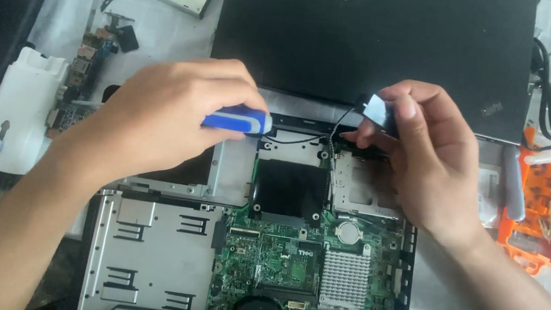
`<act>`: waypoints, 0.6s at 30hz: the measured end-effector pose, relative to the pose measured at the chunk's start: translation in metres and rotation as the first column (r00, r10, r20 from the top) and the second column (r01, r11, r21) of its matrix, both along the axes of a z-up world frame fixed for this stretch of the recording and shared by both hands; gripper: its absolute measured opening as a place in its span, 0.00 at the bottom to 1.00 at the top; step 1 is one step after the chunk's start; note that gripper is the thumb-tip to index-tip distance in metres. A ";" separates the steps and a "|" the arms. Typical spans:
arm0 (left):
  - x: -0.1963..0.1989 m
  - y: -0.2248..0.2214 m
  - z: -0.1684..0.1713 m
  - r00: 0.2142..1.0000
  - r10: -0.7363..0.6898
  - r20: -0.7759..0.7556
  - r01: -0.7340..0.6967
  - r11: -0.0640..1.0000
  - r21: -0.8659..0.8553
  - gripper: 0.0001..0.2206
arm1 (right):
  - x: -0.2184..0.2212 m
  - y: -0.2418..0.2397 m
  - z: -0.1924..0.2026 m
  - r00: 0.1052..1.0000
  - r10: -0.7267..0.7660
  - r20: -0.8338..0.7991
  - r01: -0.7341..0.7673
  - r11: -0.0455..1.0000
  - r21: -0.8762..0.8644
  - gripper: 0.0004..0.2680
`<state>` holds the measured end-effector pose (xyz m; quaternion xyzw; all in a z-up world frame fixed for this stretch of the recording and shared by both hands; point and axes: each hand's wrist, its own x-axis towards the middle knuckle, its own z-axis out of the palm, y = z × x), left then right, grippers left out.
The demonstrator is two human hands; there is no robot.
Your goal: Disassembling a laptop motherboard by unscrewing components, disconnecting cables, and removing the heatsink.
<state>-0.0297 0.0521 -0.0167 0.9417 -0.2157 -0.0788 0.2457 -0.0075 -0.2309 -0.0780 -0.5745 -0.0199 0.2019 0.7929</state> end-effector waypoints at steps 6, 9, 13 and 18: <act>0.009 -0.001 -0.008 0.996 -0.042 0.078 0.043 0.999 0.000 0.13 | 0.004 -0.006 -0.004 0.999 -0.003 0.042 0.003 1.000 0.000 0.07; 0.015 -0.007 0.001 0.999 -0.019 -0.051 0.019 1.000 0.009 0.13 | 0.004 -0.008 -0.002 0.999 0.023 0.045 -0.022 1.000 -0.009 0.07; 0.023 -0.017 0.004 0.991 -0.036 -0.128 0.052 0.991 0.124 0.12 | 0.004 -0.012 -0.002 0.997 0.078 0.029 -0.077 0.997 -0.025 0.09; 0.037 -0.015 0.019 0.982 -0.185 -0.033 0.179 0.977 -0.119 0.08 | 0.005 -0.013 0.002 0.991 0.118 -0.056 -0.117 0.993 0.024 0.08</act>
